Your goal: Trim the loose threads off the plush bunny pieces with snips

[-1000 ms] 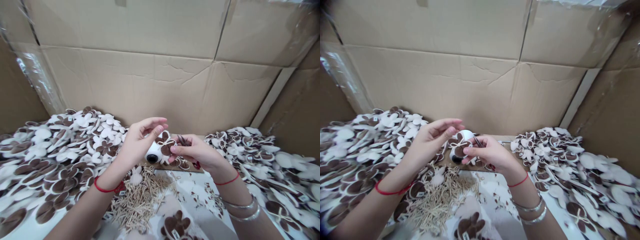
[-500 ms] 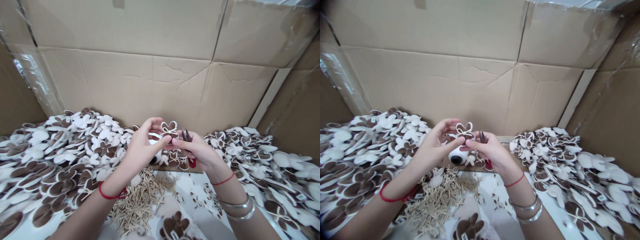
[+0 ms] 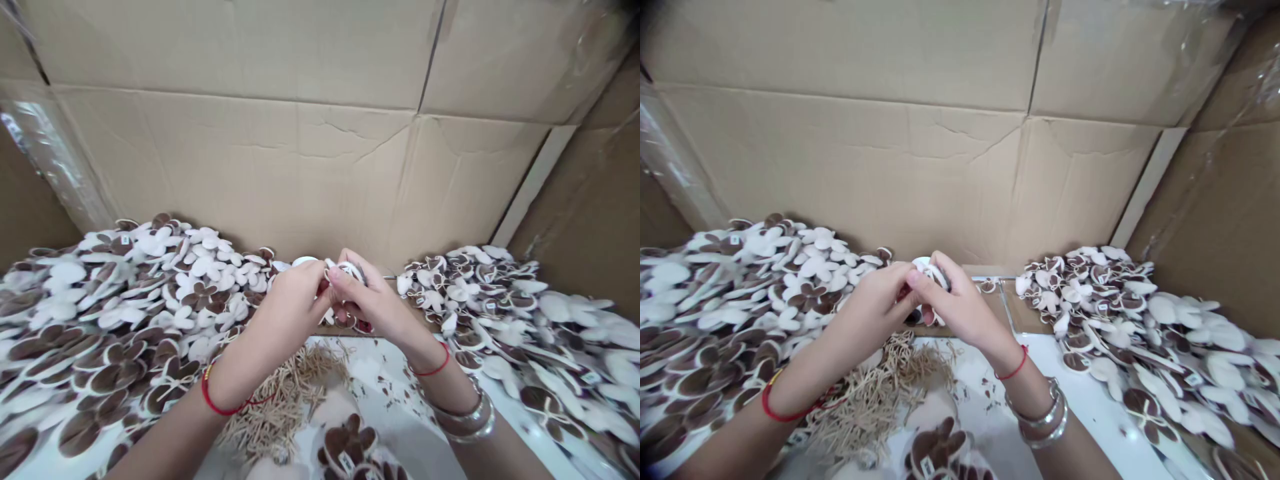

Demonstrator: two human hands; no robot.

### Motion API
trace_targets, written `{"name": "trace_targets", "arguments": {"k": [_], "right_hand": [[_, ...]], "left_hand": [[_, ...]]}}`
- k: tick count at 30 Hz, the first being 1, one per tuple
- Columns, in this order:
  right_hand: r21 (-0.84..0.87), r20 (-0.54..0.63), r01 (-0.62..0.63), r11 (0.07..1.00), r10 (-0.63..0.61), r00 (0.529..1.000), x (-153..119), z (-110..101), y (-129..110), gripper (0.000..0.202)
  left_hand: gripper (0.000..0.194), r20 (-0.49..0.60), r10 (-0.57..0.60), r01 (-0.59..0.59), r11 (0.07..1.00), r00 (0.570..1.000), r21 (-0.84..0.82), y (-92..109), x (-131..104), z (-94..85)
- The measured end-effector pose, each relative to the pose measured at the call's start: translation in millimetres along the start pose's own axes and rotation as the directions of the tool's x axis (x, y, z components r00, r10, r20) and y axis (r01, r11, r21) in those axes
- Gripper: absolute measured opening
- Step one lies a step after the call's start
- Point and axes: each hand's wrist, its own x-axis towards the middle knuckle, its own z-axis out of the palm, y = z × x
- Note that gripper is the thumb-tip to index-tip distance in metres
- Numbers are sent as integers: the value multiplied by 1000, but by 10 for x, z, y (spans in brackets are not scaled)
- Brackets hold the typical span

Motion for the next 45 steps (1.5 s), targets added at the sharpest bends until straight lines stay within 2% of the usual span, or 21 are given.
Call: {"name": "trace_targets", "arguments": {"k": [4, 7, 9, 11, 14, 18, 21, 23, 27, 29, 30, 34, 35, 38, 40, 42, 43, 45], "right_hand": [[35, -21, 8, 999, -7, 1000, -4, 3, 0, 41], [124, 58, -19, 992, 11, 998, -33, -38, -58, 39], [222, 135, -45, 974, 15, 991, -60, -59, -108, 36], [304, 193, -79, 950, 19, 981, -82, -63, -152, 35], [394, 204, -117, 912, 37, 978, -98, -34, -187, 35], [518, 151, -119, 847, 47, 987, -94, 36, -184, 33], [608, 129, -110, 786, 38, 991, -98, 80, -194, 33], [659, 141, -124, 742, 39, 989, -108, 101, -215, 32], [727, 185, -152, 670, 22, 982, -125, 141, -238, 33], [736, 171, -131, 665, 5, 985, -117, 149, -217, 34], [720, 153, -117, 684, 7, 988, -107, 145, -199, 35], [567, 110, -106, 817, 52, 993, -55, 61, -127, 34], [507, 105, -104, 855, 59, 993, -48, 29, -127, 32], [260, 53, -101, 960, 91, 994, -56, -57, -183, 29], [114, 1, -145, 983, 145, 989, -78, -92, -240, 32], [68, -55, -193, 979, 197, 979, -96, -109, -281, 35], [54, -91, -204, 977, 209, 974, -102, -111, -290, 36], [36, -158, -204, 978, 207, 966, -107, -103, -288, 34]], "left_hand": [[31, 65, -46, 51, 996, 997, -72, 133, -33, 12], [29, 154, -47, 83, 968, 987, -236, 220, -55, -80], [27, 256, -19, 143, 868, 967, -476, 245, -53, -155], [27, 348, 32, 222, 716, 937, -662, 241, -40, -202], [29, 394, 65, 308, 513, 917, -801, 205, -21, -184], [26, 346, -27, 341, 245, 938, -907, 185, -29, -61], [29, 316, -154, 331, 82, 936, -940, 216, -55, -4], [32, 319, -227, 328, 4, 920, -945, 248, -76, 0], [39, 344, -256, 335, -79, 903, -939, 302, -111, -9], [43, 327, -276, 325, -53, 904, -944, 305, -113, 0], [44, 311, -281, 323, -4, 908, -947, 296, -109, 8], [38, 246, -187, 304, 422, 951, -854, 198, -55, 19], [38, 241, -163, 291, 502, 957, -815, 163, -38, 10], [41, 226, -141, 264, 605, 964, -751, 56, -4, -51], [50, 237, -122, 258, 652, 964, -713, 11, 1, -108], [52, 246, -110, 251, 695, 963, -674, 5, -4, -163], [50, 207, -117, 222, 756, 971, -615, 16, -9, -185], [44, 60, -90, 106, 924, 994, -368, 57, -20, -211]]}}
